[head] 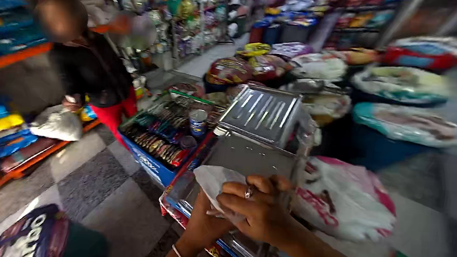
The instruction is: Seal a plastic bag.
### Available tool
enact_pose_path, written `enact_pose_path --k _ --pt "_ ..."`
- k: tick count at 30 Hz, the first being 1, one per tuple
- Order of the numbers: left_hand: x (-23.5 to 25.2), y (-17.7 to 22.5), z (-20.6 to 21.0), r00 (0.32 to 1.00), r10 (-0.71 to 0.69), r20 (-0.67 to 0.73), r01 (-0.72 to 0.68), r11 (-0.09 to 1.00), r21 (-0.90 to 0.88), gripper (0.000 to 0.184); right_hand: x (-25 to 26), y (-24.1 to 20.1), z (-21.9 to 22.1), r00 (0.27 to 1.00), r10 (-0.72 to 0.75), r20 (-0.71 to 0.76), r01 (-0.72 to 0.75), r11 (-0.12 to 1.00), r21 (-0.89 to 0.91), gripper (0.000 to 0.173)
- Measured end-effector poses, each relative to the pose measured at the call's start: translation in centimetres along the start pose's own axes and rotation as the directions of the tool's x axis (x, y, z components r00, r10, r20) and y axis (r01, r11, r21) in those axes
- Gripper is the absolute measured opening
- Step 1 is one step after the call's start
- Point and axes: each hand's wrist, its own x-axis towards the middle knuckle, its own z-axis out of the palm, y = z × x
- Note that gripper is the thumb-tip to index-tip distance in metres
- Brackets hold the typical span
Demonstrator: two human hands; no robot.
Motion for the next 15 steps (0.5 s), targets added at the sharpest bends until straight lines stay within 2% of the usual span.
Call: enact_pose_path --k 2,4,5,8,11,13,15 --pt "-0.5 -0.8 -0.6 0.997 0.035 0.063 -0.03 0.996 -0.087 0.068 -0.4 -1.1 -0.4 0.997 -0.013 0.082 0.019 0.998 -0.067 0.021" --pt "-0.4 -0.6 -1.3 0.994 0.008 0.106 0.009 0.987 -0.159 0.07 -0.8 -1.8 -0.7 0.991 -0.003 0.136 0.018 0.993 -0.113 0.026" --pt "0.0 -0.5 -1.3 0.995 -0.011 0.101 0.024 0.992 -0.126 0.066 -1.0 -2.2 -1.0 0.99 0.017 0.142 0.0 0.993 -0.118 0.035" --pt "1.6 -0.9 -0.7 0.99 0.032 0.137 -0.048 0.993 0.112 0.064 -1.8 -2.8 -2.3 0.988 0.113 0.1 -0.102 0.988 -0.114 0.05" --pt "2.5 -1.3 -0.4 0.981 0.072 0.182 -0.099 0.984 0.147 0.061 -2.6 -1.9 -4.1 0.963 0.261 0.061 -0.25 0.956 -0.151 0.051" --pt "2.6 -1.6 -0.4 0.971 0.127 0.203 -0.169 0.964 0.204 0.054 -2.4 -0.7 -5.0 0.951 0.276 0.141 -0.255 0.955 -0.148 0.051" --pt "2.7 -1.8 -0.2 0.954 0.161 0.253 -0.227 0.94 0.257 0.061 -1.7 -0.1 -5.4 0.929 0.213 0.303 -0.18 0.975 -0.132 0.055"
